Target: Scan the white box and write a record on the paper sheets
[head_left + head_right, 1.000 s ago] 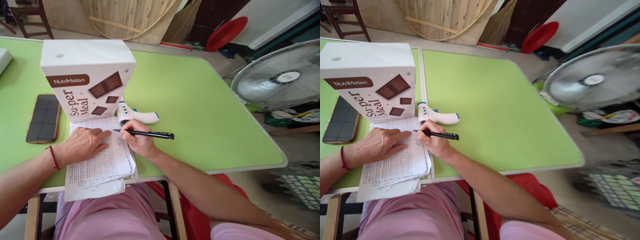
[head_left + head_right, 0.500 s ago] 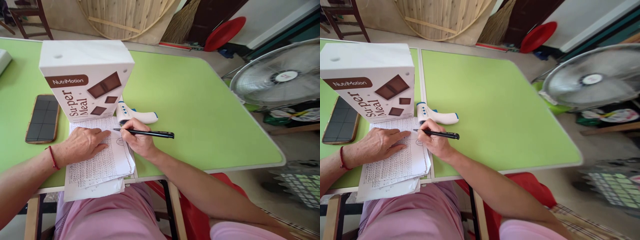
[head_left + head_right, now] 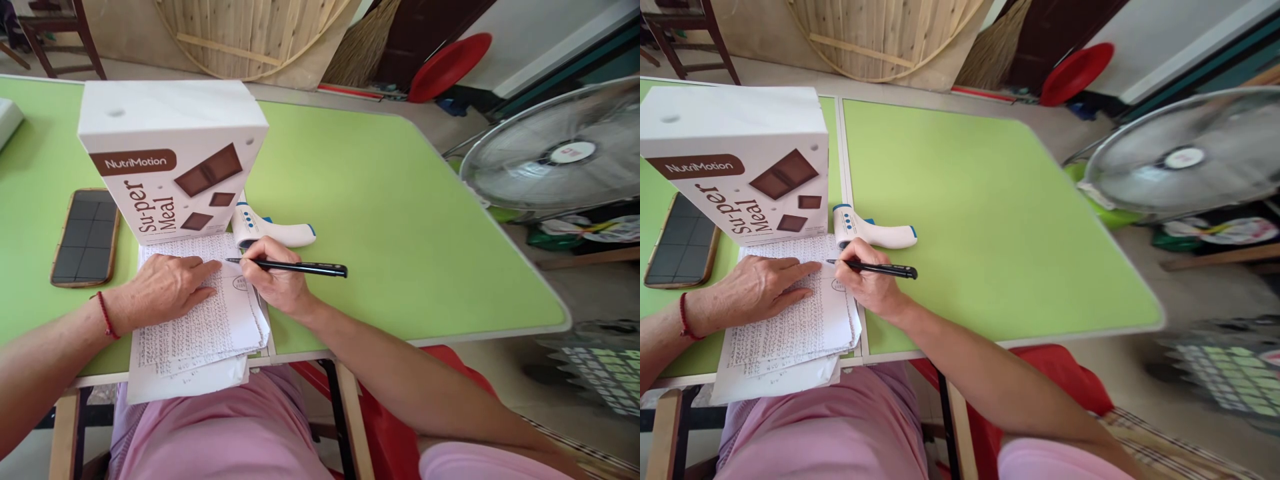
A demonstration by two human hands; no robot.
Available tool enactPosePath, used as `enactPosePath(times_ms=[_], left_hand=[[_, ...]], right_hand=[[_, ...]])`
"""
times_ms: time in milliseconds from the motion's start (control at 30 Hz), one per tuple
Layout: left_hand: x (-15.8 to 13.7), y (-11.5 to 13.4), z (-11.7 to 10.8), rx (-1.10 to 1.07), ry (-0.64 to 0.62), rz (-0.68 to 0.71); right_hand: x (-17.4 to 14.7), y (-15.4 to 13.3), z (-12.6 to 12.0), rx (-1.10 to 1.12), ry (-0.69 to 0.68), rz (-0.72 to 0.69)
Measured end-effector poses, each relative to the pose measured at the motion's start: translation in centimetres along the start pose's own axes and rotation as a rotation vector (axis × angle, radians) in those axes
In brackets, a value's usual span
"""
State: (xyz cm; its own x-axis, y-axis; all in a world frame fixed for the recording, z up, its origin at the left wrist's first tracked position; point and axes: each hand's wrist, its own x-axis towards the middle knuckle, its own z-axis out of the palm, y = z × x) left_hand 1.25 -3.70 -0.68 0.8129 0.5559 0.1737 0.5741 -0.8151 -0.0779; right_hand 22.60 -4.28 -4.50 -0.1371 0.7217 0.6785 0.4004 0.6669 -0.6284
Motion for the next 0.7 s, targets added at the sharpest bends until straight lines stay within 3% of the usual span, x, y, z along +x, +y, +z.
enactPosePath(times_ms=[233,700], left_hand=[[-0.01,-0.07,-0.19,-0.012,-0.001,0.0],[0.04,0.0,-0.11,0.006,-0.01,-0.006]], right_hand=[[-0.03,-0.01,-0.02,-0.032,0.056,0.034],[0.06,0.0,-0.1,-0.003,0.021,0.017]])
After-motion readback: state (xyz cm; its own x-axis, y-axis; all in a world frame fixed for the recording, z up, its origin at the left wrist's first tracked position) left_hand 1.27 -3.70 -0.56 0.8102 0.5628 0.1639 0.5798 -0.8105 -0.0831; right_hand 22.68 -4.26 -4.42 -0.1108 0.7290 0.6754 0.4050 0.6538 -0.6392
